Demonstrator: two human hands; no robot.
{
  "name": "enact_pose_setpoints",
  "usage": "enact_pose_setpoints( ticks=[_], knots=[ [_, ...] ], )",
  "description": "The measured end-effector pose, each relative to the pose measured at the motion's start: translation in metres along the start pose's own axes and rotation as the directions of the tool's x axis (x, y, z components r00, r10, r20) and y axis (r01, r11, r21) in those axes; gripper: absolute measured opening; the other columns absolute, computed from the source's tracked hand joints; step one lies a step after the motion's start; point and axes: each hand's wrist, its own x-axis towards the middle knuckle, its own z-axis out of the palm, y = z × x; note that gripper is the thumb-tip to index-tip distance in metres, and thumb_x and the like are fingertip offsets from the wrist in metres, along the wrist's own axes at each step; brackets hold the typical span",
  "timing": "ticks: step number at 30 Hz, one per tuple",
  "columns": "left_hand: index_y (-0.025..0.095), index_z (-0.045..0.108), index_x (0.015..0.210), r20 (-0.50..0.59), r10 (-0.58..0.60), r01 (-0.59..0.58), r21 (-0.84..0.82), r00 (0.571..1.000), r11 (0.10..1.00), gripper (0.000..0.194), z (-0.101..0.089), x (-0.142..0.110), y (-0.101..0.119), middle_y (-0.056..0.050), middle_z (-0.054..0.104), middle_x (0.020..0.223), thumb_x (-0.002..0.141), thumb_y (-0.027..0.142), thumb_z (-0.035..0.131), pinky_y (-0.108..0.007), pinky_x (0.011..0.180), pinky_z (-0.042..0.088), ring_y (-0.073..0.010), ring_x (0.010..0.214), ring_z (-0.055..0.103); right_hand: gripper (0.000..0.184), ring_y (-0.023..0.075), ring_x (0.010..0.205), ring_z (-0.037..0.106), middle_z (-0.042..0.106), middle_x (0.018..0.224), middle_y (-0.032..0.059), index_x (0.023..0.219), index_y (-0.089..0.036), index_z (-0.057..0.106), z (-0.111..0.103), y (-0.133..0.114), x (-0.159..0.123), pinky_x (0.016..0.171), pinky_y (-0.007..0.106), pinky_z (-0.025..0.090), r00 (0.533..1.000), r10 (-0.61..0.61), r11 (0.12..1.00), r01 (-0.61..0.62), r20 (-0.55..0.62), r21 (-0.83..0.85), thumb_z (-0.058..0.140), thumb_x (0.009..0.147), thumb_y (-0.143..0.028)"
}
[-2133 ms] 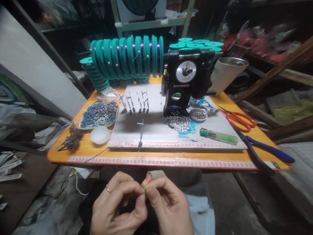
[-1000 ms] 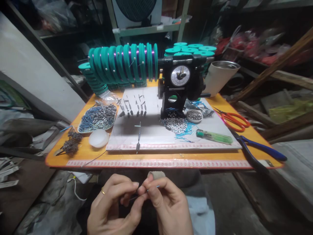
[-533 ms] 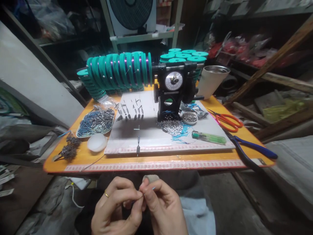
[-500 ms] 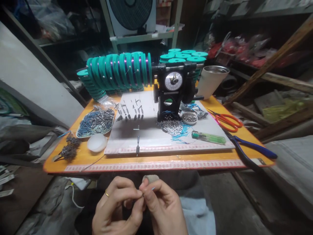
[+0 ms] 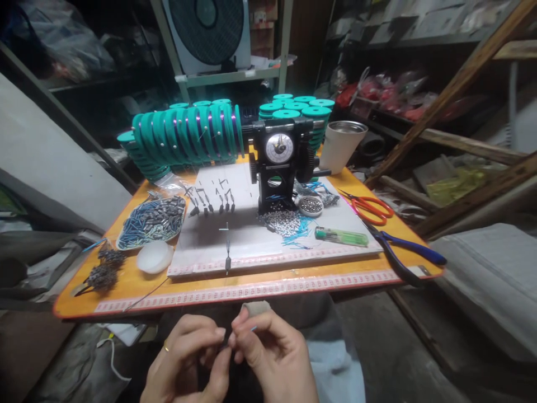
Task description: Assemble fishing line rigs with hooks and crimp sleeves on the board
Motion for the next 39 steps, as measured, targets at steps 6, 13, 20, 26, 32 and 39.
enact_pose_setpoints(
  ticks=[6,13,20,26,32,39],
  knots=[
    [0.02,0.067,0.083,0.023,0.08,-0.081,0.054,0.997,0.995,0.019,-0.002,0.003,-0.001,0.003,0.057,0.072,0.08,0.002,0.064,-0.02,0.046,0.036,-0.007,0.053,0.045,0.004,0.0061,0.064,0.064,0.073,0.084,0.0015,0.078,-0.026,0.078,-0.001,0.0,0.0,0.065,0.012,0.053,1.0,-0.019,0.999,0.019,0.004,-0.027,0.078,0.082,-0.028],
    [0.025,0.065,0.082,-0.011,-0.127,0.124,-0.149,0.992,0.981,0.013,0.005,-0.009,-0.012,0.004,0.053,0.076,0.084,0.012,0.065,-0.019,0.046,0.038,-0.0074,0.054,0.049,0.004,0.0067,0.065,0.064,0.075,0.094,0.003,0.084,-0.031,0.08,-0.002,0.006,-0.001,0.067,0.016,0.054,0.999,-0.009,1.0,0.009,0.042,0.015,0.08,0.08,-0.032],
    [0.025,0.065,0.085,0.011,-0.195,0.191,-0.255,0.981,0.948,0.005,0.007,-0.013,-0.019,0.002,0.052,0.078,0.087,0.021,0.067,-0.015,0.05,0.041,-0.0087,0.064,0.053,0.005,0.0132,0.089,0.069,0.074,0.086,0.003,0.077,-0.027,0.079,-0.005,0.005,0.003,0.08,0.018,0.055,1.0,-0.01,1.0,0.011,0.01,-0.016,0.084,0.075,-0.028],
    [0.023,0.06,0.083,-0.011,-0.031,0.03,-0.14,0.999,0.99,0.015,0.005,-0.004,-0.014,0.002,0.054,0.074,0.085,0.008,0.061,-0.018,0.051,0.044,-0.0107,0.062,0.054,0.006,0.006,0.061,0.064,0.072,0.084,0.0008,0.073,-0.024,0.078,-0.002,0.0,0.006,0.064,0.014,0.053,1.0,0.01,1.0,-0.01,0.029,-0.018,0.084,0.075,-0.025],
    [0.023,0.062,0.077,-0.028,-0.094,0.091,-0.103,0.995,0.991,0.012,0.007,-0.006,-0.013,0.002,0.053,0.073,0.083,0.012,0.064,-0.018,0.052,0.042,-0.01,0.062,0.051,0.007,0.0117,0.07,0.067,0.071,0.084,0.0029,0.072,-0.024,0.077,-0.001,0.0,0.006,0.068,0.02,0.057,0.999,0.016,0.999,-0.015,0.037,-0.034,0.083,0.075,-0.026],
    [0.022,0.061,0.085,0.126,0.088,-0.082,-0.051,0.988,0.995,0.021,-0.008,0.004,-0.025,0.001,0.056,0.075,0.078,0.002,0.062,-0.016,0.044,0.046,-0.0109,0.058,0.059,0.001,0.0106,0.071,0.067,0.071,0.087,0.0029,0.079,-0.03,0.081,-0.002,-0.002,0.008,0.068,0.018,0.056,0.998,-0.051,0.985,0.058,0.047,-0.164,0.08,0.079,-0.029]
  ],
)
